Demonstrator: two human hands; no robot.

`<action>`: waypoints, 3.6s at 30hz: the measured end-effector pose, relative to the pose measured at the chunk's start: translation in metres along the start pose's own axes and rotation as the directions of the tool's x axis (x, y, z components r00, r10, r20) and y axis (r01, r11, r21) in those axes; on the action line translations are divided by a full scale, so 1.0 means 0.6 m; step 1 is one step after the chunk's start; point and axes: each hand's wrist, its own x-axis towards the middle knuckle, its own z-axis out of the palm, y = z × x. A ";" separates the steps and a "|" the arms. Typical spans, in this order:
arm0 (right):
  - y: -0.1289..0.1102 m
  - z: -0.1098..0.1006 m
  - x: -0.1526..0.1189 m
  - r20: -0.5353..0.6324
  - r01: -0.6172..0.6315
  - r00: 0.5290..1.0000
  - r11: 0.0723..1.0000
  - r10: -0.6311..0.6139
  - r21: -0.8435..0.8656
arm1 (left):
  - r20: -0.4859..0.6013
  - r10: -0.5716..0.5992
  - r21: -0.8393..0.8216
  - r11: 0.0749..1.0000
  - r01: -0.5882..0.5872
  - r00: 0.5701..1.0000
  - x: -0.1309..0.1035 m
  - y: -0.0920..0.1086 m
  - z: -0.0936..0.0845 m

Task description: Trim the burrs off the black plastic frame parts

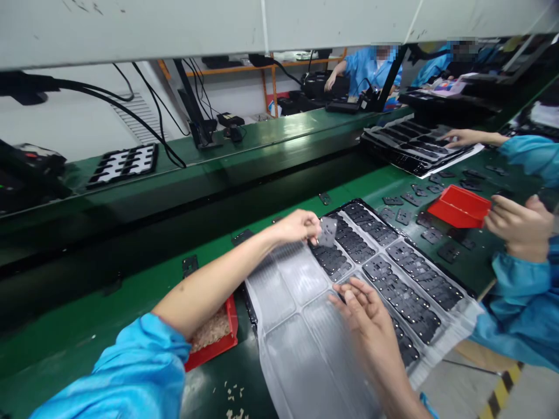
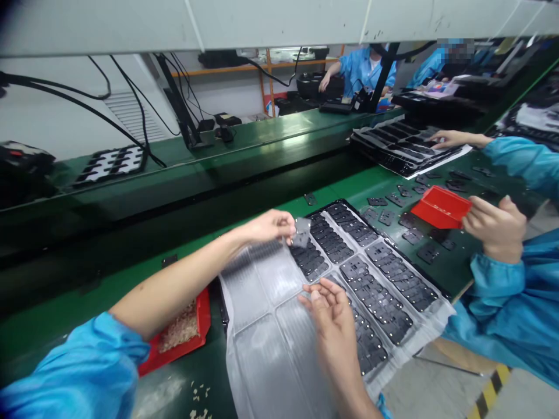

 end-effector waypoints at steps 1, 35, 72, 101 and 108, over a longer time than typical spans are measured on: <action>-0.002 -0.005 -0.001 0.005 -0.009 1.000 0.999 0.009 -0.033 | -0.038 -0.023 0.040 0.999 0.024 0.999 0.019 -0.002 -0.018; 0.010 -0.058 -0.011 0.126 0.016 0.992 0.942 0.028 -0.336 | -0.099 -0.250 0.584 0.769 0.260 0.963 0.097 -0.023 -0.016; 0.015 -0.079 -0.056 0.296 0.145 0.955 0.884 -0.008 -0.444 | -0.195 -0.236 0.500 0.811 0.304 0.952 0.066 -0.016 0.011; -0.059 0.004 0.051 0.022 0.298 0.952 0.909 -0.305 -0.290 | 0.061 0.250 -0.647 0.747 -0.152 0.966 -0.041 0.056 0.121; -0.034 -0.004 0.042 0.138 0.215 0.975 0.897 -0.174 -0.386 | -0.029 0.063 -0.193 0.979 -0.067 0.998 -0.011 0.042 0.108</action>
